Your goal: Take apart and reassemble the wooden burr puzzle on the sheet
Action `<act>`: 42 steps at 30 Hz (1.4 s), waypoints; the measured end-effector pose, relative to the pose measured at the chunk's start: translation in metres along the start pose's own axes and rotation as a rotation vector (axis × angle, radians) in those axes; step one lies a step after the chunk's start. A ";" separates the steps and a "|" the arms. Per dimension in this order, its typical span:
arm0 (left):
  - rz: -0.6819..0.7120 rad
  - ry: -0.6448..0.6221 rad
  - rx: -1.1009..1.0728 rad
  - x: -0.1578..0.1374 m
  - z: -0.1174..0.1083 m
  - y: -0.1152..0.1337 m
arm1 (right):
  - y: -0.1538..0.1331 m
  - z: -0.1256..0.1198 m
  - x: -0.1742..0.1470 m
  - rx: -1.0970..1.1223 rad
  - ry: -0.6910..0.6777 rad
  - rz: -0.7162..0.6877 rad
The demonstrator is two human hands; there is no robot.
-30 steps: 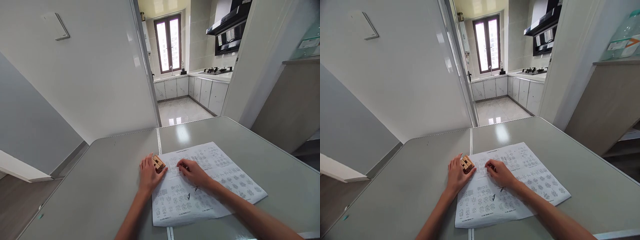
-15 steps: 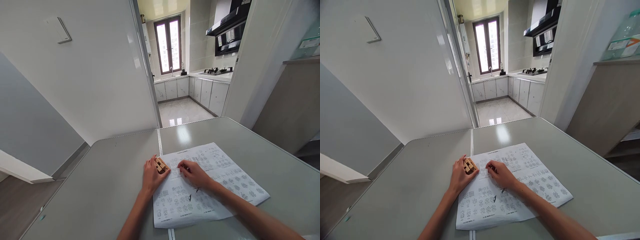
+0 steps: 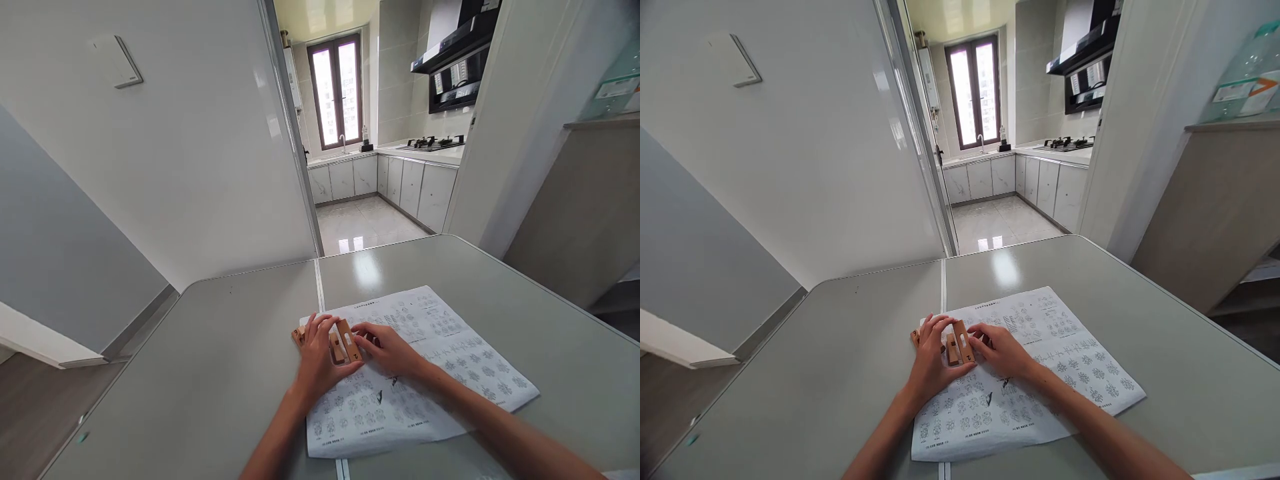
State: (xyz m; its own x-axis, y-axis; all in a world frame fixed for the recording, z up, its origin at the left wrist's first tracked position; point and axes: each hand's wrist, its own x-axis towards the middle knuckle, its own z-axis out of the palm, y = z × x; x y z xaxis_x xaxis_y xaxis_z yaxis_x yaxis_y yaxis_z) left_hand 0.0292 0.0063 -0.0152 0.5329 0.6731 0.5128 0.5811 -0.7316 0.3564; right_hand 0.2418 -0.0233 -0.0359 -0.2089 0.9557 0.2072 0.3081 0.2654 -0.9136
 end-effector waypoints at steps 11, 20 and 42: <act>0.064 -0.071 -0.005 0.000 -0.008 -0.005 | 0.004 -0.003 0.000 0.244 -0.064 0.084; -0.338 0.121 0.116 -0.002 -0.009 -0.046 | 0.004 -0.002 0.002 0.230 -0.036 0.132; -0.116 -0.303 -0.149 0.000 -0.046 -0.066 | 0.003 -0.005 0.000 0.194 -0.020 0.141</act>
State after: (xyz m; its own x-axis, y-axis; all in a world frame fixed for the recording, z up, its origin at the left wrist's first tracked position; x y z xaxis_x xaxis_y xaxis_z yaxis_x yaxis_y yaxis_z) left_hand -0.0376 0.0496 -0.0025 0.6398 0.7378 0.2154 0.5640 -0.6411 0.5205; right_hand 0.2478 -0.0214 -0.0368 -0.1956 0.9784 0.0672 0.1515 0.0979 -0.9836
